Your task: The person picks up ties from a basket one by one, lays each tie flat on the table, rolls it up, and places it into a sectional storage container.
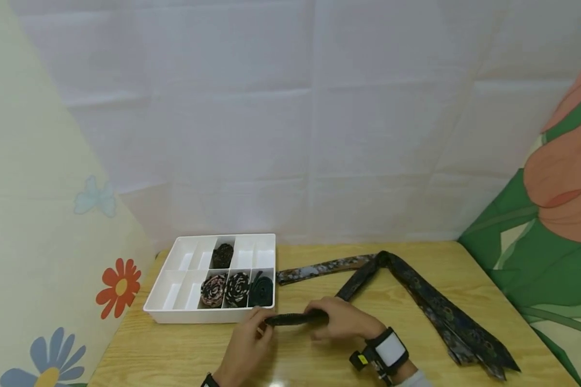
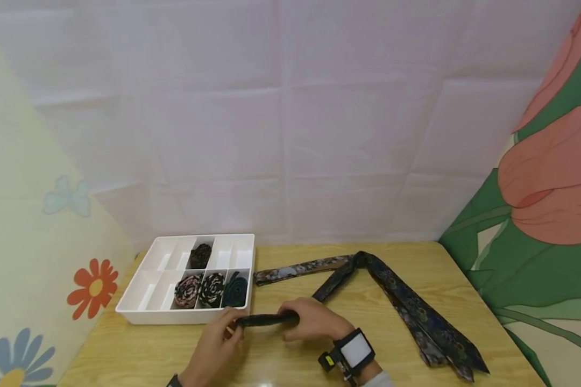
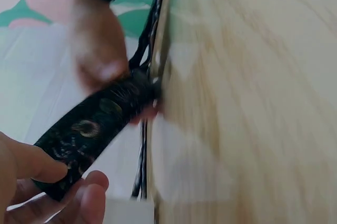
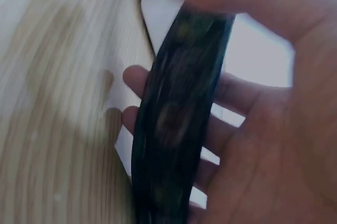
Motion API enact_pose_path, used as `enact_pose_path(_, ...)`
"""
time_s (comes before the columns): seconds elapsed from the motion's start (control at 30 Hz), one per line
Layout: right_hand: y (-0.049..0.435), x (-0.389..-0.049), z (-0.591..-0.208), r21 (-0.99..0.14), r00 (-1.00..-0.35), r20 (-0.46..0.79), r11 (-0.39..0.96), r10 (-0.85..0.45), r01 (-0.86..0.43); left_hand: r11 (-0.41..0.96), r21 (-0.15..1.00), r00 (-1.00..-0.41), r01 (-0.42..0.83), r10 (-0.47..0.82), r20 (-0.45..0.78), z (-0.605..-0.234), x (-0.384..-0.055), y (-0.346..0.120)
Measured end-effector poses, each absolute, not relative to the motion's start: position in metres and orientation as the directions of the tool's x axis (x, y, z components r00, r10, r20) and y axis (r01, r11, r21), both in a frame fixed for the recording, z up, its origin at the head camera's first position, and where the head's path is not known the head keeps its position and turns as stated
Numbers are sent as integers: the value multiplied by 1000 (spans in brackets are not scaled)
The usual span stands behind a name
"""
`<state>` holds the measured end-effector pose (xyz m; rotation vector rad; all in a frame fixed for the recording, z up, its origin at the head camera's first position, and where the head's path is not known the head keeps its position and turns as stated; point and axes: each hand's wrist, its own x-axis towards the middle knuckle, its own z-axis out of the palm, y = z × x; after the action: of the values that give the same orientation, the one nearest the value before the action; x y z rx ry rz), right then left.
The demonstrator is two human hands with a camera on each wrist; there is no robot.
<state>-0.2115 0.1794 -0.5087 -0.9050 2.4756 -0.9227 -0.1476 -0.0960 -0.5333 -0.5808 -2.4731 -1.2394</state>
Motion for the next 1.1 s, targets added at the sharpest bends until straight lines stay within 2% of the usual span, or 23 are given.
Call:
enact_pose_path(0.2, 198, -213, -513, -583, -820, -67, 689, -569, -430, 557, 740, -904, 376, 47, 424, -533, -148, -129)
enact_pose_path(0.47, 213, -211, -514, -418, -873, 61, 781, -485, -463, 577, 809, -947, 113, -184, 264, -533, -144, -172)
enact_pose_path(0.6, 220, -208, -515, -362, -914, 56, 845, -402, -394, 604, 797, -943, -16, -274, 189, -533, -146, -196)
enact_pose_path(0.8, 233, -200, -511, -357, -962, -10, 899, -273, -252, 607, 776, -923, -173, -375, 88, -531, -147, -229)
enact_pose_path(1.1, 267, -191, -512, -310, -977, 7, 928, -215, -206, 524, 780, -876, -342, -479, -63, -533, -148, -262)
